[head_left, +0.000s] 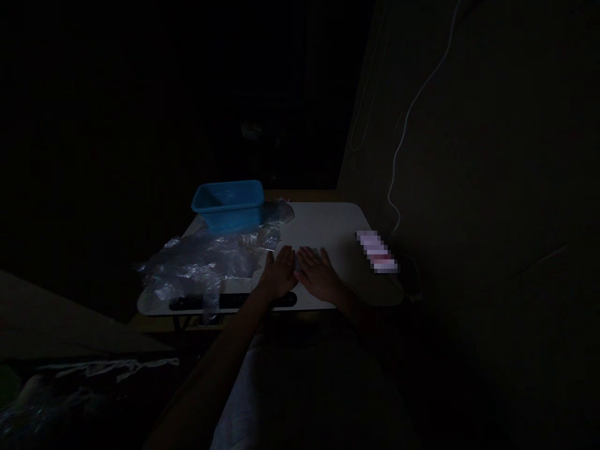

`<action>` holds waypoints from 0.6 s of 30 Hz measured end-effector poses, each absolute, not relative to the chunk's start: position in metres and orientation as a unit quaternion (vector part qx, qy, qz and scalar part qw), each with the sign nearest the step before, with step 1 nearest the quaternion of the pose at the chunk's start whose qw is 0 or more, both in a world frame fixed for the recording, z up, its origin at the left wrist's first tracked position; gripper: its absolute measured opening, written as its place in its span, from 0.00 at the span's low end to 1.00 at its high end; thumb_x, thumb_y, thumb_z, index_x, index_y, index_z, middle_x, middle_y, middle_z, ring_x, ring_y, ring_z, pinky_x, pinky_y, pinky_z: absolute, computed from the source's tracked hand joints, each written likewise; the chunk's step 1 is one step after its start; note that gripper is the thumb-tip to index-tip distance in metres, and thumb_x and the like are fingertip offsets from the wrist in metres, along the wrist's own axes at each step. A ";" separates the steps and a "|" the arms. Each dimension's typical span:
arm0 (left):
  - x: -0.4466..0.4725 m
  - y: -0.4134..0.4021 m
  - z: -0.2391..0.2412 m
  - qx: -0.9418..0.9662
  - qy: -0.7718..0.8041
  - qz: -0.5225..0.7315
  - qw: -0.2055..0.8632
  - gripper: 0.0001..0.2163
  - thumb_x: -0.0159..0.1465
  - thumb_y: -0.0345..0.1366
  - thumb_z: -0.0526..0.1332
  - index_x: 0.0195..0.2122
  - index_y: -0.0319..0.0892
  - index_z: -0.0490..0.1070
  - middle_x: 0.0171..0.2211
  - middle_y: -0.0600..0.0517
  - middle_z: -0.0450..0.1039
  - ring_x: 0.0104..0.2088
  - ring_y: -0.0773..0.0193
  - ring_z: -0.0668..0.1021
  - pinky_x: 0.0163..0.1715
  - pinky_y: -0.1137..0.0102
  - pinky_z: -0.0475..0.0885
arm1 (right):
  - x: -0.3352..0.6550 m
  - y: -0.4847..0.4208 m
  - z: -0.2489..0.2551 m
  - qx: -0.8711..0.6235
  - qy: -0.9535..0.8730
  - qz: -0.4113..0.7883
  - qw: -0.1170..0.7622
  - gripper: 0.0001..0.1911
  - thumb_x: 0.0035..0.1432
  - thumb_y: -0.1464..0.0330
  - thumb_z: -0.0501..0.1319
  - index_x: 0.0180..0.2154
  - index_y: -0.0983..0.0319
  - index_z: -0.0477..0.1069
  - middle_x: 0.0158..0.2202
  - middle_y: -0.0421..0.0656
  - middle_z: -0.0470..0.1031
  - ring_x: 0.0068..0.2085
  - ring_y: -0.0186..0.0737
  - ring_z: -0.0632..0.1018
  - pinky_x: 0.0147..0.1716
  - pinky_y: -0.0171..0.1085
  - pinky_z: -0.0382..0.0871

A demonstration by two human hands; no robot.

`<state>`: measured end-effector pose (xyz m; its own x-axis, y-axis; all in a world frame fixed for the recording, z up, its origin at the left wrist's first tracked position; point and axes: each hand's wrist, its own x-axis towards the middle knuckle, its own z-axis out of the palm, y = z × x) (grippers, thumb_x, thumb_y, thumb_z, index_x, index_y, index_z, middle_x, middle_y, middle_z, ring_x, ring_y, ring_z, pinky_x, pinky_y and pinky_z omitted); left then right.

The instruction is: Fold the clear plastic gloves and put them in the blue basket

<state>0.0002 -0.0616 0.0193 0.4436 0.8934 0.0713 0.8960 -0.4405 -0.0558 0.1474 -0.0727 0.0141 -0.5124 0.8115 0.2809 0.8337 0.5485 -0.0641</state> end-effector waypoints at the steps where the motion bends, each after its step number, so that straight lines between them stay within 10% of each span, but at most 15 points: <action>1: 0.000 -0.063 0.020 -0.848 -0.529 -0.011 0.041 0.27 0.61 0.39 0.45 0.60 0.30 0.51 0.62 0.37 0.47 0.62 0.53 0.51 0.56 0.49 0.49 | 0.147 -0.072 0.013 -0.474 -0.870 -0.039 0.130 0.29 0.63 0.58 0.38 0.59 0.67 0.53 0.62 0.51 0.51 0.63 0.44 0.52 0.59 0.55 0.38; 18: -0.001 -0.061 0.016 -0.845 -0.534 -0.013 0.036 0.27 0.62 0.39 0.45 0.60 0.31 0.49 0.62 0.36 0.45 0.62 0.51 0.51 0.56 0.46 0.48 | 0.151 -0.072 0.012 -0.489 -0.865 -0.037 0.106 0.28 0.63 0.57 0.38 0.59 0.65 0.54 0.61 0.50 0.52 0.62 0.44 0.55 0.58 0.56 0.40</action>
<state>-0.0008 -0.0614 0.0164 0.4303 0.9006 0.0609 0.9025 -0.4280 -0.0475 0.1514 -0.0716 0.0123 -0.4984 0.8386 0.2197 0.8543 0.5182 -0.0399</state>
